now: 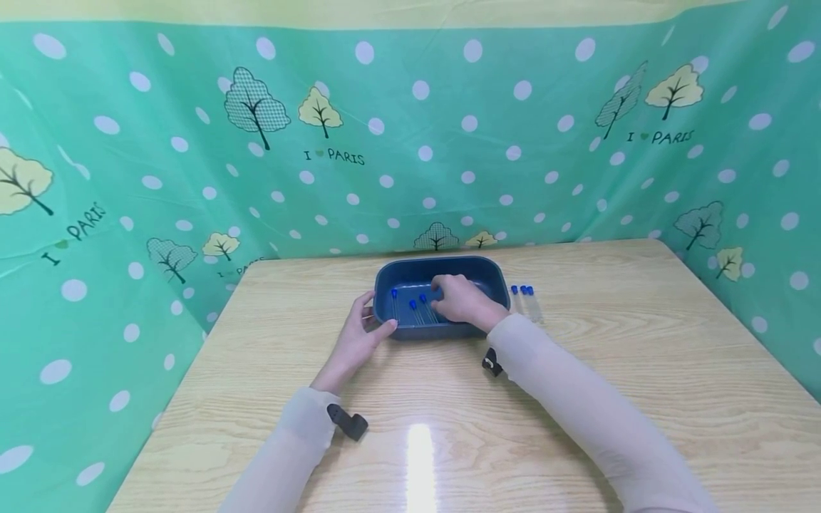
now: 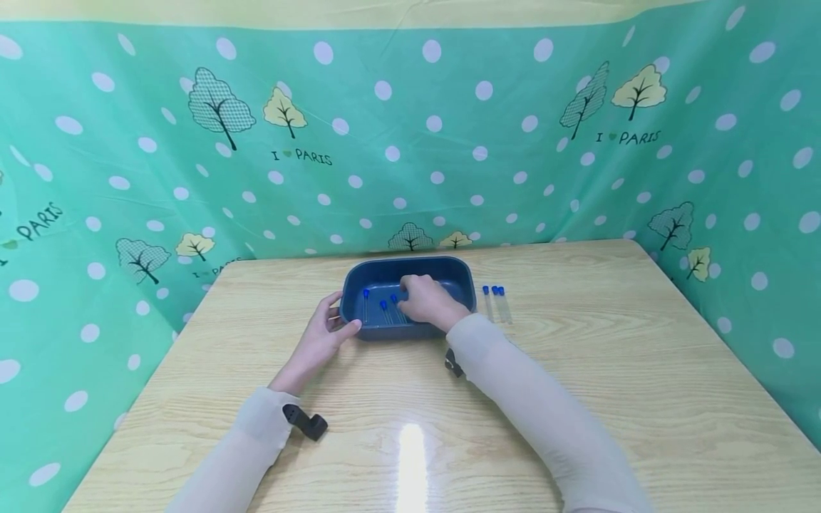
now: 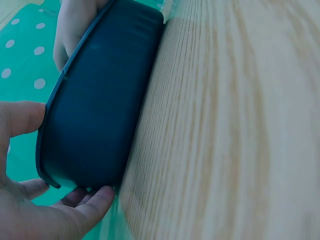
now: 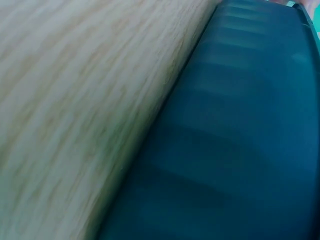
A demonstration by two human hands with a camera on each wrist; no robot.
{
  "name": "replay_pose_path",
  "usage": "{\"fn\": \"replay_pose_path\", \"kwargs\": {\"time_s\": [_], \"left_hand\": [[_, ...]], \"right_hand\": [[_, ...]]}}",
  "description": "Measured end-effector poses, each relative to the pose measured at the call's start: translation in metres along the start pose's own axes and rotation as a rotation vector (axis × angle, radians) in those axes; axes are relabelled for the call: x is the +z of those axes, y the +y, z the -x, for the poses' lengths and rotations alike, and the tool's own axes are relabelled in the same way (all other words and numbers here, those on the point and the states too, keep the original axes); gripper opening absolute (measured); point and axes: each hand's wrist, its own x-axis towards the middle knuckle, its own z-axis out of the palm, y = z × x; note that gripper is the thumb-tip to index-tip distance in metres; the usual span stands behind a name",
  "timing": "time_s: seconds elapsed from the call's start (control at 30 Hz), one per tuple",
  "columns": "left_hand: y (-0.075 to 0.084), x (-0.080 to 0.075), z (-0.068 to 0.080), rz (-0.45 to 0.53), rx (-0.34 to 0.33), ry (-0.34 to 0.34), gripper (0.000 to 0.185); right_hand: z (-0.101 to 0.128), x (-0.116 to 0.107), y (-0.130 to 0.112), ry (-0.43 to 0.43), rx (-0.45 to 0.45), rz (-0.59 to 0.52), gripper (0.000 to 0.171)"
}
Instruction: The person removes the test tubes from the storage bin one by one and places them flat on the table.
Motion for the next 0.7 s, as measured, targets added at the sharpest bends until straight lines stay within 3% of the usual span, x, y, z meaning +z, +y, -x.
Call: {"fn": "replay_pose_path", "kwargs": {"time_s": [0.7], "left_hand": [[0.000,0.000,0.000,-0.024,-0.018,0.011,0.074]], "right_hand": [[-0.016,0.011,-0.010,-0.067,0.064,0.035,0.044]]}}
